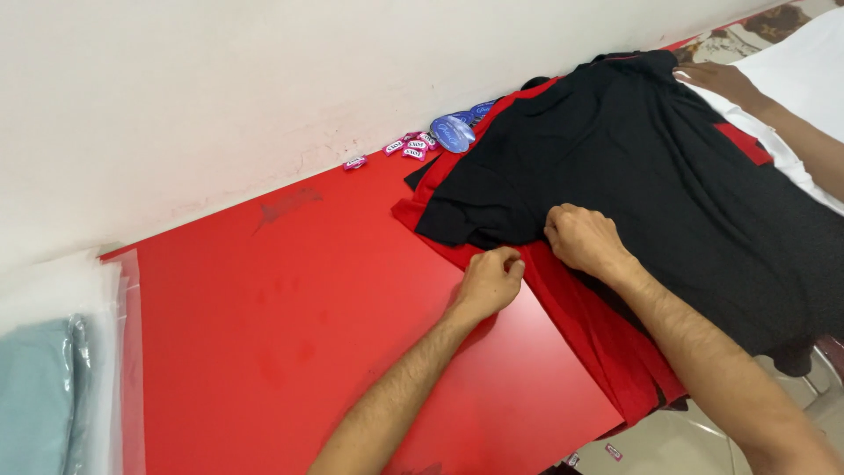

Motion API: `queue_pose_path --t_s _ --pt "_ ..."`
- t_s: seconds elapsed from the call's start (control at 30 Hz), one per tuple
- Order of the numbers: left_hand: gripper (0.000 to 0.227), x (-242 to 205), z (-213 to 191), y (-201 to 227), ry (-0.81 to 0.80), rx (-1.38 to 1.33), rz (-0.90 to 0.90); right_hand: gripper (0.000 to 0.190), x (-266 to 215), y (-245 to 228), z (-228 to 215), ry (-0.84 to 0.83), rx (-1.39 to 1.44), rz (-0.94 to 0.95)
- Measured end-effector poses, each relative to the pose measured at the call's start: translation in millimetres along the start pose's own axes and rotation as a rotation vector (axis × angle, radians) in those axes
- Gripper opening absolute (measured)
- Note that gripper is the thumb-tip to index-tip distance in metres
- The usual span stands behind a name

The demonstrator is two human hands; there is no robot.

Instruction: Folding a black t-shirt and placing it into a clear plastic bag for packaging.

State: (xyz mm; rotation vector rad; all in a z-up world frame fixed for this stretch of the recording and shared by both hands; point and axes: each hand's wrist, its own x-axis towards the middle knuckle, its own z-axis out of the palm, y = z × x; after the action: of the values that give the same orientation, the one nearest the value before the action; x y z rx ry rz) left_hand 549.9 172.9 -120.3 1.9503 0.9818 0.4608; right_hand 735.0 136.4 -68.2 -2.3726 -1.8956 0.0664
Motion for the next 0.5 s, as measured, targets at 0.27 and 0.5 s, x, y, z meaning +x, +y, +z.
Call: queue_pose_path --t_s 0.27,0.5 --pt "0.038 -3 9 15 -0.038 -0.13 -0.116 0.017 -19 -22 -38 -0.075 0.011 -0.053" --pt "0.053 -22 18 56 -0.058 -0.221 -0.113 0.017 0 -2 -31 -0.039 0.376 0.01"
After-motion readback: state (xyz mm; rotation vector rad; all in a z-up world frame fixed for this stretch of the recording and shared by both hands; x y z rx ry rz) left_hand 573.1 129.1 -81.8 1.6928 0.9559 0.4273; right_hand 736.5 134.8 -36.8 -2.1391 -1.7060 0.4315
